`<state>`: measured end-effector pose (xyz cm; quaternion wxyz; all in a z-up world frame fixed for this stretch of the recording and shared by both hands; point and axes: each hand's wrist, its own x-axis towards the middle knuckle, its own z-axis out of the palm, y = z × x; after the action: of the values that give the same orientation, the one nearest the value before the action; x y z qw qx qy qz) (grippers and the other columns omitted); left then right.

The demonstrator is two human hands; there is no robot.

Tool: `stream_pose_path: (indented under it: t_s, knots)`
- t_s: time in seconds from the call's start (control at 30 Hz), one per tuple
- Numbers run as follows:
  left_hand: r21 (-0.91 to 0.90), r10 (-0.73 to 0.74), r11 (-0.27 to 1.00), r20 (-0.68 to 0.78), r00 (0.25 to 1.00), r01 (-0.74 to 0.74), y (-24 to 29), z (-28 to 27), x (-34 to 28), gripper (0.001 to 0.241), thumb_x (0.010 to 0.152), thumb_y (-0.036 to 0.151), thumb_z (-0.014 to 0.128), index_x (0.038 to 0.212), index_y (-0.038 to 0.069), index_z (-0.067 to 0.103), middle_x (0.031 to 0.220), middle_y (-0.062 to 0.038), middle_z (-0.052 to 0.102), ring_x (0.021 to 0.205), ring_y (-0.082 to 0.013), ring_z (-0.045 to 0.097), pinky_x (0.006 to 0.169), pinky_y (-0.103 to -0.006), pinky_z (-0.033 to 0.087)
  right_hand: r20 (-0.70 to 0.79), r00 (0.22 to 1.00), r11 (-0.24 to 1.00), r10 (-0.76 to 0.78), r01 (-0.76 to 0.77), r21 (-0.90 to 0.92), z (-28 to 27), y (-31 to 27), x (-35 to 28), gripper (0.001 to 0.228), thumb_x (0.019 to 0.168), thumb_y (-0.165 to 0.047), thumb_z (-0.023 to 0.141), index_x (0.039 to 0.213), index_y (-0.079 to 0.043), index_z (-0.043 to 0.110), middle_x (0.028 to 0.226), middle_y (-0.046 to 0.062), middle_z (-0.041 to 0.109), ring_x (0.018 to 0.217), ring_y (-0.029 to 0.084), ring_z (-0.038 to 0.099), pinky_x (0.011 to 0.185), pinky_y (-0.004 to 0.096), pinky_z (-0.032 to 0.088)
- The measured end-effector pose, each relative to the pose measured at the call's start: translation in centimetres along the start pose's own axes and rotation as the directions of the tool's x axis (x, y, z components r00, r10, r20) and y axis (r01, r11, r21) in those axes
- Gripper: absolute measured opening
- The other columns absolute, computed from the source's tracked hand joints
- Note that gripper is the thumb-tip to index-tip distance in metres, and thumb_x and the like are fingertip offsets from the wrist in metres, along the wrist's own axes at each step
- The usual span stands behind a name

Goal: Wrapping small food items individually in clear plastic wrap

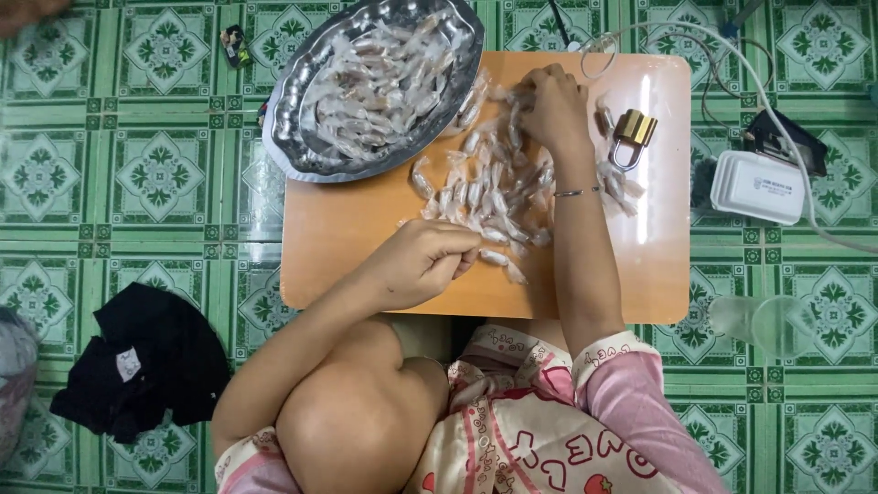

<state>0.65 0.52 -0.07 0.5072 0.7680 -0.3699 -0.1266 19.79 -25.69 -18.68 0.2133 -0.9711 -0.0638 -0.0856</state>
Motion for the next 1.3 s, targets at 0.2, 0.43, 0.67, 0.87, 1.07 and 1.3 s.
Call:
stream_pose_path:
  t_s: [0.2,0.43,0.67,0.87,1.07,1.3]
  knots:
    - [-0.001,-0.011,1.0,0.007,1.0,0.011,-0.2,0.1,0.1,0.009,0.078,-0.004,0.045,0.075,0.002,0.051,0.071,-0.006,0.061,0.064,-0.0241,0.054,0.065,-0.0339,0.045,-0.009,1.0,1.0,-0.006,0.006,0.019,-0.4,-0.3,0.0,0.033,0.072,0.001,0.071,0.103,-0.01,0.078,0.111,0.009,0.069,0.098,0.033,0.062,0.09,0.044,0.043]
    - [0.023,-0.039,0.999,0.015,0.999,0.039,-0.1,0.0,0.2,0.012,0.076,-0.004,0.044,0.073,0.004,0.053,0.068,-0.004,0.063,0.062,-0.0232,0.055,0.064,-0.0333,0.046,-0.04,0.999,1.0,-0.015,0.015,0.0,-0.3,-1.3,0.5,0.037,0.076,-0.039,0.093,0.097,-0.012,0.079,0.096,0.006,0.071,0.087,0.027,0.065,0.086,0.044,0.045]
    - [0.0,-0.072,0.997,0.037,0.997,0.072,0.2,-0.4,0.5,0.022,0.082,-0.005,0.041,0.07,0.009,0.053,0.062,-0.006,0.059,0.059,-0.0253,0.056,0.061,-0.0348,0.048,-0.035,0.999,0.999,0.031,-0.03,0.035,-0.6,-1.6,0.7,0.032,0.074,-0.01,0.084,0.106,-0.012,0.077,0.107,0.007,0.07,0.1,0.032,0.063,0.096,0.049,0.041]
    - [0.022,-0.089,0.996,0.019,0.996,0.088,-0.5,-0.2,0.4,0.034,0.087,-0.008,0.036,0.073,0.011,0.059,0.059,-0.007,0.057,0.059,-0.0272,0.057,0.062,-0.0372,0.051,0.121,0.992,0.999,0.032,-0.036,0.032,-2.9,-3.2,-0.2,0.027,0.075,-0.007,0.082,0.101,-0.014,0.078,0.099,0.01,0.074,0.103,0.037,0.066,0.101,0.053,0.034]
    - [0.627,0.406,0.767,-0.312,0.859,-0.135,-0.1,-0.5,0.9,0.023,0.091,0.001,0.06,0.11,0.009,0.071,0.107,-0.01,0.061,0.098,-0.0312,0.063,0.084,-0.0391,0.054,-0.088,0.984,0.964,-0.154,0.169,0.203,-11.8,-6.9,-3.9,0.025,0.085,-0.012,0.079,0.109,-0.006,0.074,0.095,0.015,0.073,0.085,0.038,0.073,0.079,0.048,0.055]
    - [0.998,0.805,0.054,-0.029,0.593,-0.023,1.7,-1.3,2.2,0.017,0.098,0.006,0.069,0.106,0.016,0.08,0.119,-0.001,0.076,0.111,-0.0242,0.07,0.094,-0.0383,0.056,-0.076,0.903,0.666,-0.423,0.367,0.649,-22.8,-14.7,-12.6,0.036,0.086,-0.004,0.078,0.121,0.0,0.071,0.089,0.019,0.076,0.084,0.033,0.075,0.081,0.047,0.059]
